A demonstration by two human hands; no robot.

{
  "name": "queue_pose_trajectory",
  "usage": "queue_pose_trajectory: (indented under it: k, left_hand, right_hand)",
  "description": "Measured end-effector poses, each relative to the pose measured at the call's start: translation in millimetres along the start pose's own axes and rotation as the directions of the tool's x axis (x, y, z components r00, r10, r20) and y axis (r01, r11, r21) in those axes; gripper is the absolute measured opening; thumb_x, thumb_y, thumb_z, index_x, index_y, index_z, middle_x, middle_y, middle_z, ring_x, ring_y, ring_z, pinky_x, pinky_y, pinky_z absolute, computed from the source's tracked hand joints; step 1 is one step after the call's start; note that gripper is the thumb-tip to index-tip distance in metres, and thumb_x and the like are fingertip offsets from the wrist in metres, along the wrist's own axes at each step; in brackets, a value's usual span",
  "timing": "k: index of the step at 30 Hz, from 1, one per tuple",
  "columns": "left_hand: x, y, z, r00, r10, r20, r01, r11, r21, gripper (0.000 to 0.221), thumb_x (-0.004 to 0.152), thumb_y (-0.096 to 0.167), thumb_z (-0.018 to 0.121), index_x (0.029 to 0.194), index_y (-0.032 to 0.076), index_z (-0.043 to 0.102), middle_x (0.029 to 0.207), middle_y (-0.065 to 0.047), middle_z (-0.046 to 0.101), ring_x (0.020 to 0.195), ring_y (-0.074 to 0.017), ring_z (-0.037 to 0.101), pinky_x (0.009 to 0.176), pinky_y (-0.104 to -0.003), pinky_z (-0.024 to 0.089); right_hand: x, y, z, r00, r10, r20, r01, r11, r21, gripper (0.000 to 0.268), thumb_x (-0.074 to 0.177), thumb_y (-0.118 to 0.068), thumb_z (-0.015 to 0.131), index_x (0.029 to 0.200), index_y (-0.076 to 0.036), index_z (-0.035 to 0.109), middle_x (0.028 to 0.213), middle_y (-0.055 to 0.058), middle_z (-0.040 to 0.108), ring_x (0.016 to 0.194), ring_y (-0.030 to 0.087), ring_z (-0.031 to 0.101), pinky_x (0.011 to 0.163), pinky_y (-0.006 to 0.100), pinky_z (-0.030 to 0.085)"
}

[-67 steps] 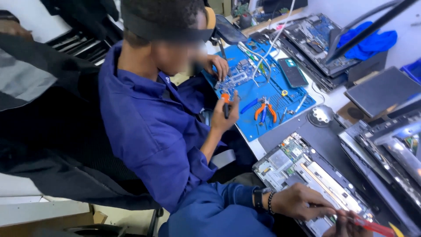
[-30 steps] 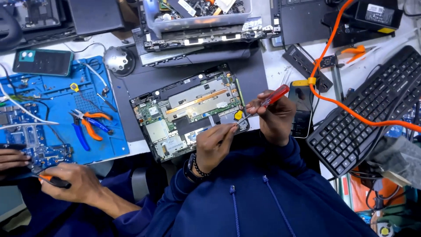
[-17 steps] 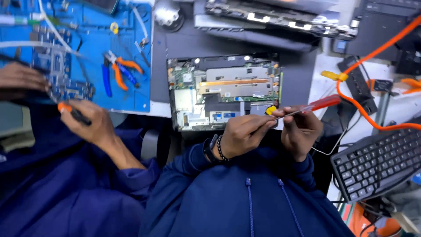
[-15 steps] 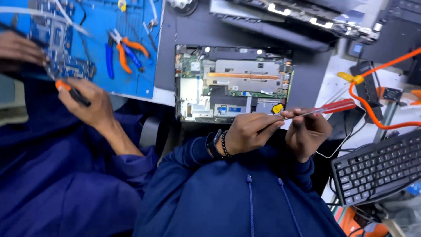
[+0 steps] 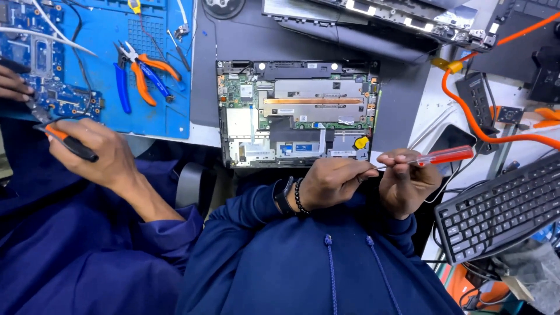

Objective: Repair a laptop by manipulating internal components and using a screwdriver

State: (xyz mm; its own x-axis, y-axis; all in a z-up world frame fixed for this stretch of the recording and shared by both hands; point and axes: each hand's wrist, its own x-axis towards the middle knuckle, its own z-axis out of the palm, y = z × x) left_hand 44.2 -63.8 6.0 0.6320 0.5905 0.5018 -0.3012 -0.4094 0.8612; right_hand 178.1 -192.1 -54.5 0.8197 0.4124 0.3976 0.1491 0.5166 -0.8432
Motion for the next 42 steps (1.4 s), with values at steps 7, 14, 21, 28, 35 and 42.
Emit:
queue_pose_trajectory:
  k: [7,14,21,28,35,42]
  left_hand:
    - [-9,-3,11,0.999,0.005,-0.032,-0.007,0.998,-0.067,0.006,0.096,0.004,0.07,0.1,0.003,0.074,0.082,-0.012,0.073,0.075,-0.0358,0.074,0.064,-0.037,0.062]
    - [-10,-12,7,0.998,0.05,-0.034,-0.051,0.998,-0.033,0.009,0.09,0.0,0.075,0.098,0.003,0.077,0.082,-0.013,0.074,0.071,-0.038,0.073,0.06,-0.038,0.062]
    - [-4,-12,5,0.995,0.078,-0.062,-0.076,0.996,0.043,0.006,0.093,0.003,0.074,0.097,0.002,0.077,0.084,-0.01,0.075,0.07,-0.0319,0.074,0.062,-0.034,0.061]
    - [5,-11,-4,0.993,0.114,-0.017,-0.111,0.985,0.132,0.005,0.088,0.008,0.08,0.092,0.004,0.079,0.078,-0.008,0.076,0.062,-0.0291,0.073,0.054,-0.033,0.061]
    - [15,0,-17,0.983,0.049,0.177,-0.063,0.996,0.069,0.005,0.091,0.001,0.072,0.088,0.002,0.076,0.072,-0.011,0.075,0.059,-0.0351,0.072,0.048,-0.039,0.057]
    - [6,-10,-15,0.973,0.202,0.112,-0.213,0.972,0.095,0.012,0.089,-0.008,0.067,0.09,-0.003,0.078,0.076,-0.015,0.076,0.058,-0.0344,0.07,0.057,-0.034,0.059]
  right_hand:
    - [4,-14,33,0.984,-0.177,0.006,0.176,0.979,-0.107,0.028,0.094,-0.006,0.065,0.085,0.02,0.06,0.07,0.032,0.063,0.067,0.036,0.071,0.049,0.031,0.055]
    - [-5,-3,44,0.991,-0.136,0.002,0.136,0.99,-0.037,0.024,0.093,-0.002,0.064,0.082,0.019,0.063,0.063,0.031,0.061,0.056,0.035,0.067,0.046,0.036,0.055]
    - [-1,-18,53,0.998,-0.038,0.048,0.046,0.982,-0.18,0.019,0.091,-0.002,0.069,0.086,0.017,0.069,0.077,0.032,0.071,0.092,0.047,0.075,0.078,0.046,0.062]
    - [1,-22,69,0.999,-0.004,-0.032,0.0,0.991,-0.131,0.023,0.082,0.001,0.079,0.09,0.02,0.07,0.077,0.03,0.071,0.087,0.039,0.074,0.075,0.047,0.063]
    - [10,-40,83,0.997,0.061,-0.044,-0.054,0.987,0.149,0.012,0.085,0.012,0.072,0.087,0.022,0.067,0.068,0.029,0.063,0.056,0.028,0.064,0.047,0.039,0.058]
    - [15,-45,86,0.998,-0.019,-0.056,0.028,0.987,0.157,0.012,0.089,0.01,0.07,0.081,0.018,0.066,0.067,0.025,0.063,0.057,0.03,0.068,0.05,0.038,0.06]
